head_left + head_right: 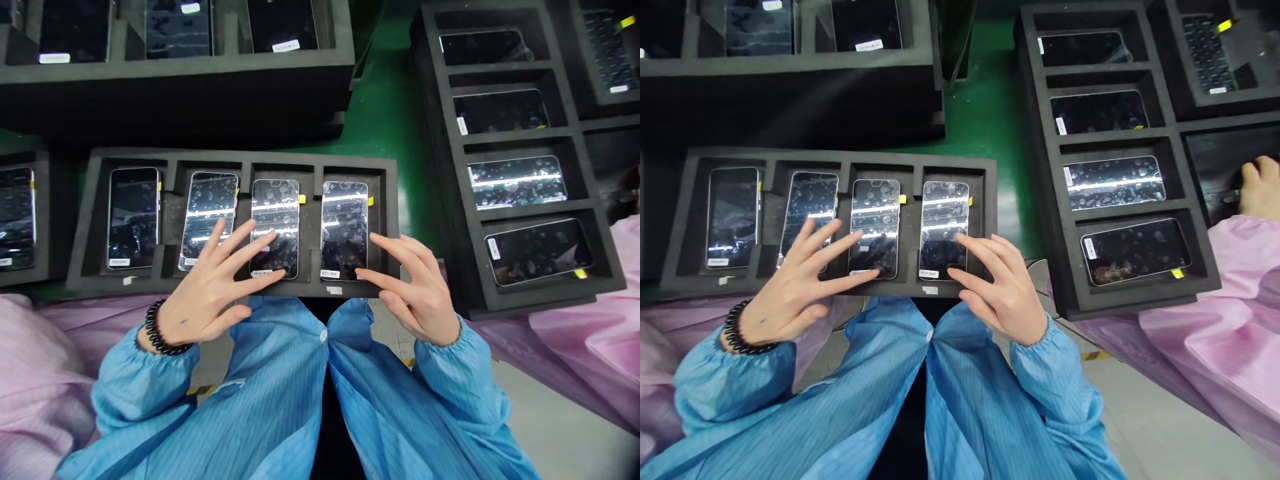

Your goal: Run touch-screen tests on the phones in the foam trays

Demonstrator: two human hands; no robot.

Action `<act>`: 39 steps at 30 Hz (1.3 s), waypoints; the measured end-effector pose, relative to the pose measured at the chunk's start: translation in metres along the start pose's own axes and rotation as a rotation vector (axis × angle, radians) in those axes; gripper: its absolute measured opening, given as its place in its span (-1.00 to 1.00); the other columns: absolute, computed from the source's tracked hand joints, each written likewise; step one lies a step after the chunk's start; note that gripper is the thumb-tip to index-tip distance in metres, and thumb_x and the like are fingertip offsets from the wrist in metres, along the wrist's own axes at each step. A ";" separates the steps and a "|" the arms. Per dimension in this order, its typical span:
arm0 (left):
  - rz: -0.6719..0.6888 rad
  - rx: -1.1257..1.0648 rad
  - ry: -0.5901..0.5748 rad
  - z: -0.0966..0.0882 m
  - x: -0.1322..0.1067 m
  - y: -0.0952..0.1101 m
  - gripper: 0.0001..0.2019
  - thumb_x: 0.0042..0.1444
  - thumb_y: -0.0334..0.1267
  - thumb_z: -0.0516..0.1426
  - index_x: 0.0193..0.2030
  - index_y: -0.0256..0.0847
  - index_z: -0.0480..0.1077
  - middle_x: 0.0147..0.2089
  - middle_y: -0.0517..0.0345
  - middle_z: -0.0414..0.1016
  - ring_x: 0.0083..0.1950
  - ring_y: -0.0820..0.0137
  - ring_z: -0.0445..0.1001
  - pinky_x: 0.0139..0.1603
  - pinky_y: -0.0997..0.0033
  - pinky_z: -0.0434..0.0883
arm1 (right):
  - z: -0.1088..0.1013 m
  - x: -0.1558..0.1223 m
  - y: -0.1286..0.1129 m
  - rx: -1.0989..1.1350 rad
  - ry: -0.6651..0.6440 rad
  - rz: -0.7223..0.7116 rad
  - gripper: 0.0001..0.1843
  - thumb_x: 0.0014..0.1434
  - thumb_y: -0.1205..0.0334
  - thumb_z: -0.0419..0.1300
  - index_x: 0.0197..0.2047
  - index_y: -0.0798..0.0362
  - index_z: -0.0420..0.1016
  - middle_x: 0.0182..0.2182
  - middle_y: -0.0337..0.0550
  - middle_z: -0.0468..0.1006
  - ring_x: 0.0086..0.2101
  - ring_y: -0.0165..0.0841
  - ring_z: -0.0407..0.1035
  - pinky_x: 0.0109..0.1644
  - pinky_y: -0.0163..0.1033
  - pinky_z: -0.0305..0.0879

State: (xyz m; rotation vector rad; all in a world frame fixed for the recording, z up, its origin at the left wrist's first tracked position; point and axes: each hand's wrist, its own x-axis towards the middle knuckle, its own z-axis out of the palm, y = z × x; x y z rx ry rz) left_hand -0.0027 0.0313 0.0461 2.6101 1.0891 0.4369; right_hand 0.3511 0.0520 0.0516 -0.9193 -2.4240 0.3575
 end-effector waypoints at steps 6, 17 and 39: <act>-0.015 0.026 0.018 -0.004 -0.008 -0.010 -0.49 0.45 0.00 -0.23 0.26 0.10 0.44 0.61 0.23 -0.10 0.61 -0.04 -0.09 0.56 -0.43 -0.21 | 0.002 0.009 0.000 0.009 -0.054 -0.016 -0.65 0.45 0.18 0.04 0.01 0.05 0.66 0.31 0.16 0.38 0.23 -0.07 0.29 0.35 0.22 0.21; -0.176 0.126 0.129 -0.004 -0.017 -0.009 -0.44 0.42 0.13 -0.27 0.50 0.27 0.06 0.63 0.28 -0.22 0.63 -0.10 -0.19 0.55 -0.48 -0.30 | -0.004 0.004 0.003 -0.005 -0.099 -0.024 -0.70 0.43 0.20 0.09 0.02 -0.01 0.66 0.36 0.11 0.35 0.28 -0.10 0.27 0.46 0.28 -0.04; -0.170 0.153 0.167 -0.004 -0.028 -0.007 -0.41 0.42 0.17 -0.28 0.41 0.14 0.25 0.63 0.29 -0.18 0.59 -0.10 -0.04 0.56 -0.46 -0.16 | 0.010 0.045 -0.009 -0.014 -0.021 -0.093 -0.68 0.42 0.22 0.07 0.03 0.04 0.63 0.32 0.09 0.42 0.20 -0.07 0.36 0.41 0.28 0.15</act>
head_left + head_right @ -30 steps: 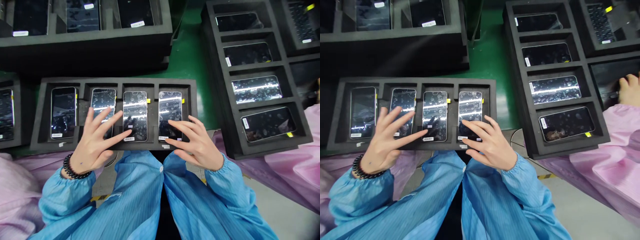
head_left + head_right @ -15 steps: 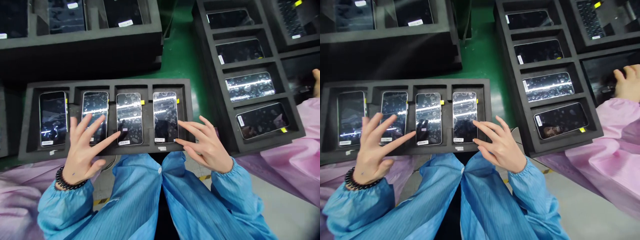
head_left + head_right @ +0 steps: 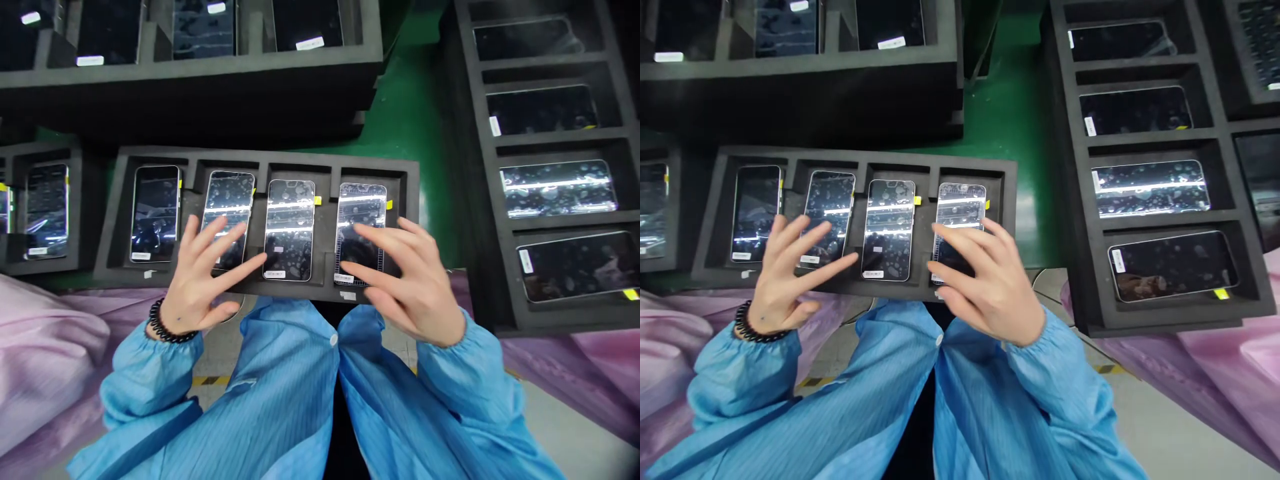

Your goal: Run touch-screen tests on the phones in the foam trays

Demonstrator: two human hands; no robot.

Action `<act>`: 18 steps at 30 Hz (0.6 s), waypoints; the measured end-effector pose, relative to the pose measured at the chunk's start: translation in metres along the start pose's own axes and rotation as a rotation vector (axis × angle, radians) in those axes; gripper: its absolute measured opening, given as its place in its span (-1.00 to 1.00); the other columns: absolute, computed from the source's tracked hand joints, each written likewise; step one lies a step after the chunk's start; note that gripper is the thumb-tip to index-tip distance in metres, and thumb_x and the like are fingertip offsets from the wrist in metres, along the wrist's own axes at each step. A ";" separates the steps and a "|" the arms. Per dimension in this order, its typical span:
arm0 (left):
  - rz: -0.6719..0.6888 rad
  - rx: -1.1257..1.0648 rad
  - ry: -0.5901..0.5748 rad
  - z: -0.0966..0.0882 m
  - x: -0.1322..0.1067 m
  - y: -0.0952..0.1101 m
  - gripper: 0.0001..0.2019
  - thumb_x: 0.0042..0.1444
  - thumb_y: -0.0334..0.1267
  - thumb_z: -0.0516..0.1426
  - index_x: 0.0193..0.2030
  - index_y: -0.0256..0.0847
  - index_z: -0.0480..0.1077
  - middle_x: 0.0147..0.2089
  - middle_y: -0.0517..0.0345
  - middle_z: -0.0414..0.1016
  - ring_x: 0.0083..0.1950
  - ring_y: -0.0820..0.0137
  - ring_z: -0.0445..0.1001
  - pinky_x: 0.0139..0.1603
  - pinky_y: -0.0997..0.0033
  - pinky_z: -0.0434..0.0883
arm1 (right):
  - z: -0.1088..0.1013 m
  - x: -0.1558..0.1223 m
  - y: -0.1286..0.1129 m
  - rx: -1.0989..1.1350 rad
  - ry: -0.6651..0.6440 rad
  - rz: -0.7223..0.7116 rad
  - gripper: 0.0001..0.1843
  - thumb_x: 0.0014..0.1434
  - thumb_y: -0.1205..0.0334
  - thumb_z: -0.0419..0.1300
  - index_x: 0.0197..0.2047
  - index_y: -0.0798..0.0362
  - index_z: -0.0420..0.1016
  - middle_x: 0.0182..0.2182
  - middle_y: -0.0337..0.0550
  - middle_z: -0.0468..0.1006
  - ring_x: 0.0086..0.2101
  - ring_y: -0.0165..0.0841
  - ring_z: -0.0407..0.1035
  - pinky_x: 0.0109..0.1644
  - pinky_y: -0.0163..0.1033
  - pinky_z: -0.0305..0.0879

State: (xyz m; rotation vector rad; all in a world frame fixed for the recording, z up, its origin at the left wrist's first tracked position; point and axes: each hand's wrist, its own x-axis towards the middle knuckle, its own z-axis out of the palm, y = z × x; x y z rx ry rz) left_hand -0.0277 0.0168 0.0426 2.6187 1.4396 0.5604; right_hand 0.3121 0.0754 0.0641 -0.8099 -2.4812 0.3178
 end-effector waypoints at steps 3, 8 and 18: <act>-0.085 0.014 0.245 0.006 -0.002 -0.001 -0.38 0.43 0.16 -0.33 0.39 0.10 0.30 0.60 0.30 -0.05 0.58 -0.01 0.01 0.58 -0.38 -0.04 | 0.024 0.032 -0.011 -0.007 -0.125 -0.094 -0.64 0.45 0.10 0.04 0.07 0.02 0.61 0.38 0.05 0.35 0.27 -0.09 0.30 0.47 0.36 0.02; -0.277 0.018 0.336 0.017 -0.006 -0.008 -0.25 0.43 0.10 -0.42 0.17 -0.10 0.51 0.58 0.41 -0.01 0.56 0.02 0.03 0.51 -0.32 0.13 | 0.047 0.061 -0.019 -0.069 -0.284 -0.095 -0.59 0.46 0.07 0.05 0.19 0.08 0.53 0.43 0.09 0.24 0.34 -0.07 0.23 0.50 0.42 -0.06; -0.395 -0.007 0.387 0.023 -0.005 -0.003 -0.28 0.40 0.17 -0.36 0.15 -0.01 0.54 0.55 0.42 0.08 0.57 0.07 0.04 0.55 -0.27 0.11 | 0.056 0.068 -0.030 0.079 -0.395 -0.205 -0.61 0.48 0.07 0.00 0.15 0.03 0.54 0.44 0.07 0.22 0.38 -0.11 0.18 0.51 0.40 -0.10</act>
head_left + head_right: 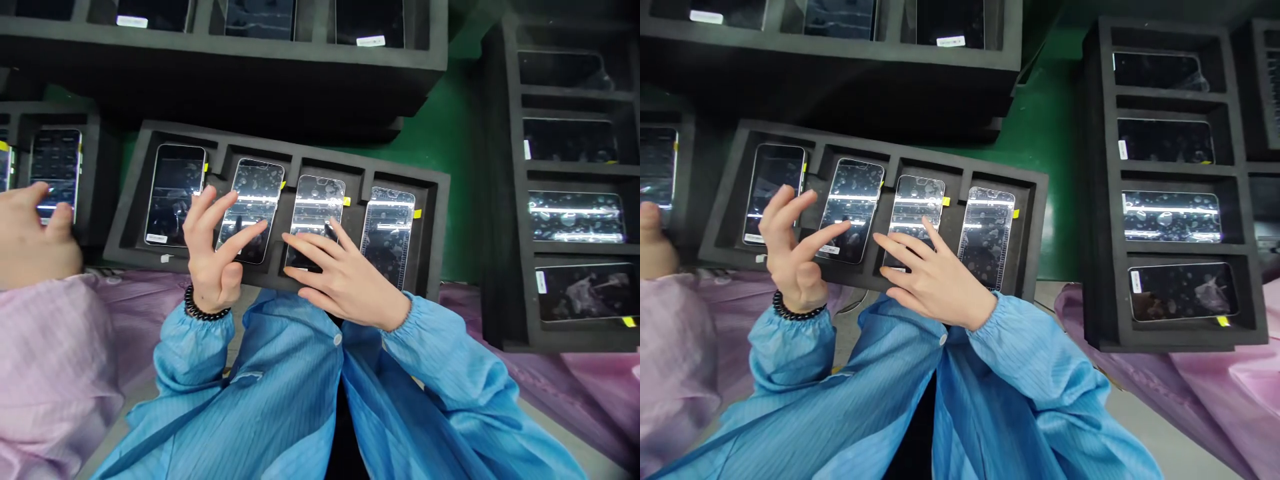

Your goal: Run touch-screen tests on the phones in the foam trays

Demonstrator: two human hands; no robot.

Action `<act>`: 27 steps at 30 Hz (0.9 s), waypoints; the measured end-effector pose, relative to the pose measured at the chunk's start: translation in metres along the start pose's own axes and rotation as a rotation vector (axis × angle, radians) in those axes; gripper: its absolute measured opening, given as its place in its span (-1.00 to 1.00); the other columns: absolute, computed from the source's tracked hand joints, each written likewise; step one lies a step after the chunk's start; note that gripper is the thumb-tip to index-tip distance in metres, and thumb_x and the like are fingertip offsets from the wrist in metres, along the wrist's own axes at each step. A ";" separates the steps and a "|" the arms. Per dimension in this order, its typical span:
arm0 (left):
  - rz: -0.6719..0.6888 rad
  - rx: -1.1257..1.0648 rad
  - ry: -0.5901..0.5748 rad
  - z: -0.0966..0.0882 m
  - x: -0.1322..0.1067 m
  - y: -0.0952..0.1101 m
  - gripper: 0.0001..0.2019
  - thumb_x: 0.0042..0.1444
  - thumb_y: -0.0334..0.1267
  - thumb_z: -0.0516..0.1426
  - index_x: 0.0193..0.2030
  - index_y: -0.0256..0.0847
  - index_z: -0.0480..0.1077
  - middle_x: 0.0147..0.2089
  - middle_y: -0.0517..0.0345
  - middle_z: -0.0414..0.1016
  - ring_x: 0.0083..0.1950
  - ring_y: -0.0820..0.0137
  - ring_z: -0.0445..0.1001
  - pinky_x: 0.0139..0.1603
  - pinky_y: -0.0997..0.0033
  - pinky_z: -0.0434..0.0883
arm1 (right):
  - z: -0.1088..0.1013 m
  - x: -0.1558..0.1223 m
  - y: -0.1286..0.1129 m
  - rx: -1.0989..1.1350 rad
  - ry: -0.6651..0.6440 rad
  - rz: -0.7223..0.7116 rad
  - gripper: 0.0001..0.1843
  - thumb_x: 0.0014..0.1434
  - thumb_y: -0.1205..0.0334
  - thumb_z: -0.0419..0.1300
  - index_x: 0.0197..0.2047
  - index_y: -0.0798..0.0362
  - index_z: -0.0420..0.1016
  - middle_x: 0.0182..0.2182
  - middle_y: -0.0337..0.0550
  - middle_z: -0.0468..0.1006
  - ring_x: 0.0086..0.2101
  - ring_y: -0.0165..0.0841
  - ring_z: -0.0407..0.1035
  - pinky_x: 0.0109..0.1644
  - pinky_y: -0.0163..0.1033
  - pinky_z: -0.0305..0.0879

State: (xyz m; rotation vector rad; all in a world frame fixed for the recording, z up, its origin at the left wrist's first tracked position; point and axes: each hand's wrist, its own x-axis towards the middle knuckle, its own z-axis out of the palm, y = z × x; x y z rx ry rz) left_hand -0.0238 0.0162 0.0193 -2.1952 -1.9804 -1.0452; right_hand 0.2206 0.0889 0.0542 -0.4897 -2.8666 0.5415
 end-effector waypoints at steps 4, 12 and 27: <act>0.034 -0.019 -0.026 0.000 0.001 -0.002 -0.33 0.42 0.06 -0.35 0.19 0.00 0.51 0.55 0.47 0.03 0.58 0.08 0.02 0.57 -0.27 0.09 | -0.006 0.005 0.002 -0.043 0.093 0.080 -0.61 0.48 0.09 0.00 0.14 0.06 0.55 0.44 0.10 0.21 0.36 -0.09 0.21 0.52 0.41 -0.16; 0.022 -0.019 -0.339 -0.005 0.017 0.011 -0.58 0.38 -0.11 -0.04 0.26 -0.08 0.42 0.46 -0.01 0.24 0.58 0.01 0.01 0.57 -0.38 -0.04 | -0.024 -0.017 0.004 -0.097 0.159 0.246 -0.61 0.46 0.18 0.01 0.26 0.02 0.44 0.43 0.10 0.24 0.35 -0.06 0.22 0.49 0.39 -0.05; 0.401 0.343 -0.651 -0.003 0.059 0.031 -0.56 0.11 0.03 0.25 -0.04 -0.31 0.49 0.13 -0.31 0.41 0.16 -0.19 0.39 -0.06 -0.17 0.45 | -0.052 -0.082 0.023 -0.206 -0.089 0.489 0.17 -0.05 0.29 0.52 0.51 0.05 0.00 0.45 0.26 0.12 0.39 0.13 0.09 0.44 0.44 0.03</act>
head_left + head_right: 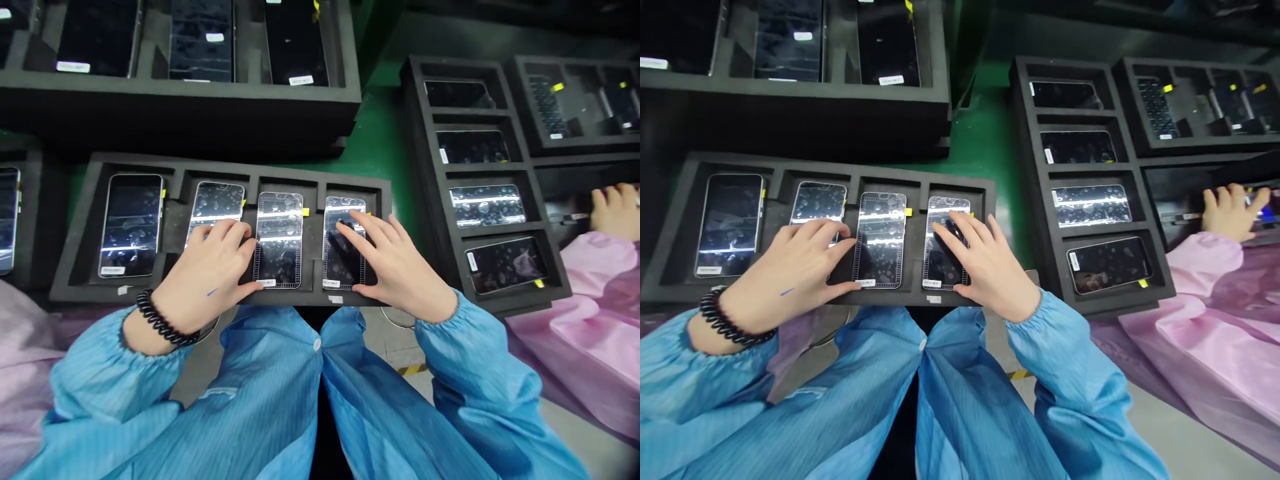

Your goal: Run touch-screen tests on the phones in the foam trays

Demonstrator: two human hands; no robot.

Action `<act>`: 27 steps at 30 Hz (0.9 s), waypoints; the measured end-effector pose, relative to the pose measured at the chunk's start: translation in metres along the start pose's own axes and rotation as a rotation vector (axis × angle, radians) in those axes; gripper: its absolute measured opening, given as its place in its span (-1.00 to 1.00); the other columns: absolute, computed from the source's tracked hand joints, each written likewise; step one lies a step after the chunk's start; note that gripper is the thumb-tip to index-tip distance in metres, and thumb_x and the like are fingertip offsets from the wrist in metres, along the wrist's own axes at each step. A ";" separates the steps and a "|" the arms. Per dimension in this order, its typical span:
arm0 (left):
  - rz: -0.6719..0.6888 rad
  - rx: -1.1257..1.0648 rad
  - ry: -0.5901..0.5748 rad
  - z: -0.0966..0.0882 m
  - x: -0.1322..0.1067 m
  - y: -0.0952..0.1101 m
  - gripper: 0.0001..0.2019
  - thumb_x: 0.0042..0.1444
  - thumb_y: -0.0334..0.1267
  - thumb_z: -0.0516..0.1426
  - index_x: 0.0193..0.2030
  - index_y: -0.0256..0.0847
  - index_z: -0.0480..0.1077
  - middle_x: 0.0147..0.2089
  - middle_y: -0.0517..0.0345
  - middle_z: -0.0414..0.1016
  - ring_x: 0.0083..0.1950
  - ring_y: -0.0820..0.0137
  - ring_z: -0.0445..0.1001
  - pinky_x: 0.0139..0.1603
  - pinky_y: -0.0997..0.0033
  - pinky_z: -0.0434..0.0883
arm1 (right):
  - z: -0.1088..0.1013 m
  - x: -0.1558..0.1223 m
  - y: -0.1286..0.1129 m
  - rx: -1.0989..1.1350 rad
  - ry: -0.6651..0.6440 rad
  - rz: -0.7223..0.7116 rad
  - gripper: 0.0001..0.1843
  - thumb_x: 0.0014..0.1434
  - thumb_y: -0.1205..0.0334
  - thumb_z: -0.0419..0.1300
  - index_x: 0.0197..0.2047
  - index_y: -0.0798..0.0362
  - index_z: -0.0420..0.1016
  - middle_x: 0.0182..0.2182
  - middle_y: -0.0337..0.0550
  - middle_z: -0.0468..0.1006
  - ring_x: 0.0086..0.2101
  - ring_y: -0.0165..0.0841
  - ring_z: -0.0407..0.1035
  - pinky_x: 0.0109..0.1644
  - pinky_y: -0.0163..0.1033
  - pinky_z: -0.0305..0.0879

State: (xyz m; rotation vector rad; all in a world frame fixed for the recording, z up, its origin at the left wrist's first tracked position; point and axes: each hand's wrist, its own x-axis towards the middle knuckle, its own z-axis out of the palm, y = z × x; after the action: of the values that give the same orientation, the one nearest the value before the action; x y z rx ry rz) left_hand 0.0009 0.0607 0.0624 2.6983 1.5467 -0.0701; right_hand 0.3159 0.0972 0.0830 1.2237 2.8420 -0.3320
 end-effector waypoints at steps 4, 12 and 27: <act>0.000 0.075 -0.056 -0.002 0.003 0.004 -0.57 0.15 -0.01 0.23 0.00 -0.33 0.48 0.11 -0.29 0.42 0.11 -0.15 0.40 -0.14 -0.08 0.40 | 0.001 0.000 -0.003 -0.008 0.044 0.000 0.14 -0.05 0.30 0.51 0.50 0.08 0.04 0.47 0.26 0.09 0.41 0.12 0.06 0.46 0.43 -0.02; -0.076 0.195 -0.187 -0.016 0.006 0.018 -0.32 0.21 -0.04 0.22 0.32 -0.53 0.29 0.20 -0.38 0.40 0.15 -0.15 0.41 -0.08 -0.07 0.40 | 0.007 -0.002 -0.003 -0.021 0.124 -0.017 0.08 -0.03 0.32 0.42 0.49 0.08 0.06 0.50 0.24 0.03 0.42 0.13 0.04 0.48 0.41 -0.10; -0.115 0.012 -0.246 -0.013 0.021 0.007 -0.05 0.09 -0.05 0.24 0.55 -0.28 -0.06 0.13 -0.24 0.49 0.14 -0.05 0.51 0.12 0.01 0.40 | 0.017 -0.035 0.009 0.141 0.319 0.086 -0.16 0.26 0.20 0.26 0.51 -0.02 0.01 0.44 0.12 0.20 0.38 0.00 0.15 0.47 0.29 0.07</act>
State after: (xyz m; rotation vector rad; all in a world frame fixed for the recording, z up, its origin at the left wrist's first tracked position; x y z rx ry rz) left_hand 0.0178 0.0763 0.0746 2.4923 1.6263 -0.3985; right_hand 0.3455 0.0752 0.0683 1.5500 3.0594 -0.3700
